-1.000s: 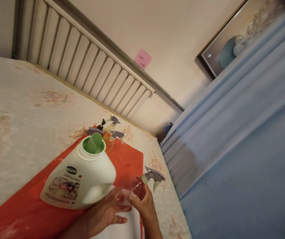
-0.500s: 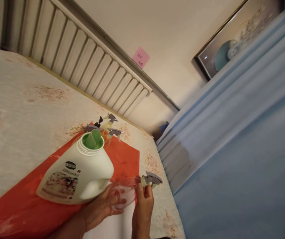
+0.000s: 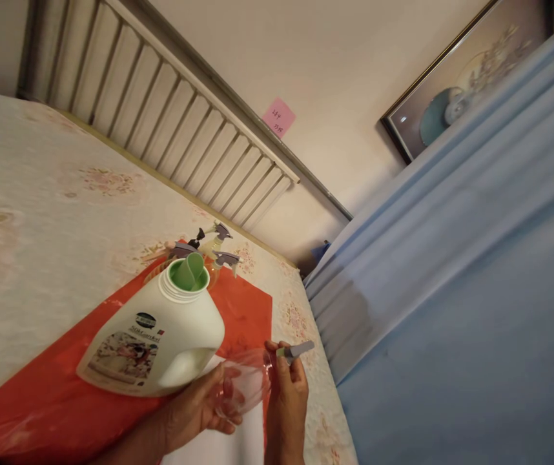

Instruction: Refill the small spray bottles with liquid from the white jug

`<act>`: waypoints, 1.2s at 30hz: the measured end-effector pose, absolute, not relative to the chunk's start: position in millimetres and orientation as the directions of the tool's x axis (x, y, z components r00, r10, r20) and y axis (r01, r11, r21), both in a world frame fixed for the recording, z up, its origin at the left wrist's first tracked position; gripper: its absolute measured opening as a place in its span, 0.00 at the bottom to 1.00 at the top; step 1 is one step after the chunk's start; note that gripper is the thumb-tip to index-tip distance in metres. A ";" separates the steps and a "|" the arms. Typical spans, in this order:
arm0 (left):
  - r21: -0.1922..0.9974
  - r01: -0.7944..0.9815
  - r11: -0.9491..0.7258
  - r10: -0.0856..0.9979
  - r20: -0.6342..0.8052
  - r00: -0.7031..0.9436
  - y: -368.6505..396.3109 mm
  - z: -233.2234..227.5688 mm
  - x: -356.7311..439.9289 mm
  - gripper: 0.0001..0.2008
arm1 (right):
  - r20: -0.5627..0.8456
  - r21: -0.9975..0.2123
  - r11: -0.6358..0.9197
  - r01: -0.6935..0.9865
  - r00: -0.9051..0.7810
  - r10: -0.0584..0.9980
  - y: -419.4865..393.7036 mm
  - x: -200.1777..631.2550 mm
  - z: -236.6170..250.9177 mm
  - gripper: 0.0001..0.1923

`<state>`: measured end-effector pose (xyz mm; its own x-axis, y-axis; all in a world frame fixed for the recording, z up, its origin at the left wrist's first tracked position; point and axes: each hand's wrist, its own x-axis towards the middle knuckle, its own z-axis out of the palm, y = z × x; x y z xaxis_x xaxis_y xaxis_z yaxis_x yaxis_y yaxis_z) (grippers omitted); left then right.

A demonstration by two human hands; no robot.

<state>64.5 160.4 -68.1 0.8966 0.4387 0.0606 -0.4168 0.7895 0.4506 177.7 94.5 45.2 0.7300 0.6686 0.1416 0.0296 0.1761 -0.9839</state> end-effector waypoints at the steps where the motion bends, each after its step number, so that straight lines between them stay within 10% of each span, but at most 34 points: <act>1: 0.455 -0.390 0.801 0.417 0.044 0.908 160.0 -67.6 64.9 0.25 | 0.144 -0.985 0.169 0.040 0.728 0.670 93.9 177.7 47.1 0.24; 16: 0.520 -0.407 0.751 0.429 0.085 0.899 162.8 -60.8 57.8 0.21 | 0.123 -0.973 0.229 -0.024 0.787 0.605 88.6 185.4 48.2 0.24; 27: 0.535 -0.458 0.710 0.504 0.068 0.861 162.1 -53.2 56.6 0.38 | 0.154 -0.982 0.175 0.066 0.816 0.557 85.0 191.9 46.0 0.24; 31: 0.562 -0.423 0.711 0.458 0.087 0.884 163.1 -59.6 59.1 0.19 | 0.136 -0.974 0.226 0.005 0.809 0.571 85.9 190.4 47.7 0.24; 36: 0.464 -0.435 0.772 0.441 0.102 0.892 160.9 -65.3 62.1 0.23 | 0.115 -0.968 0.246 -0.039 0.807 0.580 86.7 184.9 51.6 0.22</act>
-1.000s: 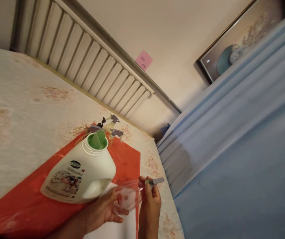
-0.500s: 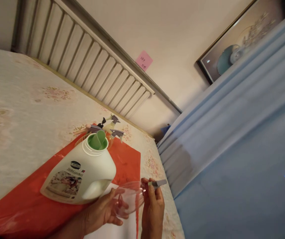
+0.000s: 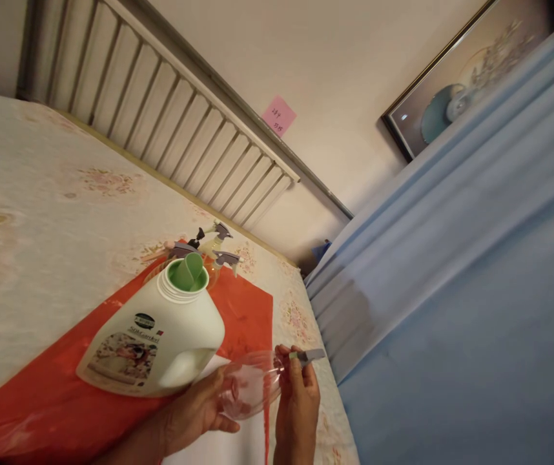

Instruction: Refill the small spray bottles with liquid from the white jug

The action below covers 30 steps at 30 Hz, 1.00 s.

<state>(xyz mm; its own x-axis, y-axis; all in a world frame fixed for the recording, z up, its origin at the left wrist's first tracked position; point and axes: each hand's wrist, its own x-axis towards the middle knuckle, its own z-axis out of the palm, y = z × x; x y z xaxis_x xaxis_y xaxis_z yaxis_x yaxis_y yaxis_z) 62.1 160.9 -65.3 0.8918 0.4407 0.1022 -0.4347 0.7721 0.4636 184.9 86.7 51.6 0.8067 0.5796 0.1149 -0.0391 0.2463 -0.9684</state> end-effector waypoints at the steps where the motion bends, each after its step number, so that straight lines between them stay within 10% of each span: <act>1: 0.467 -0.452 0.760 0.456 0.112 0.883 160.9 -64.3 61.5 0.24 | 0.114 -0.970 0.241 -0.035 0.811 0.574 86.7 184.8 51.7 0.22; 4: 0.522 -0.473 0.710 0.491 0.114 0.864 161.8 -61.3 59.5 0.34 | 0.117 -0.976 0.218 -0.009 0.822 0.558 86.8 186.6 50.9 0.23; 8: 0.544 -0.410 0.732 0.437 0.086 0.895 161.5 -61.6 60.4 0.20 | 0.142 -0.974 0.225 0.011 0.806 0.575 87.7 189.0 50.9 0.21; 30: 0.480 -0.492 0.726 0.483 0.153 0.862 161.6 -46.7 54.7 0.19 | 0.139 -0.978 0.208 0.015 0.788 0.599 88.1 189.8 49.2 0.23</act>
<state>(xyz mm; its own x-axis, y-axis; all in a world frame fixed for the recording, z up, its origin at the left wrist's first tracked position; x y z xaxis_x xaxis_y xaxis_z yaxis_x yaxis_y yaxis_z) 54.7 161.6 -46.7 0.8623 0.4829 0.1527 -0.4918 0.7262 0.4804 189.8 88.1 49.2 0.7885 0.5991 0.1393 0.0147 0.2082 -0.9780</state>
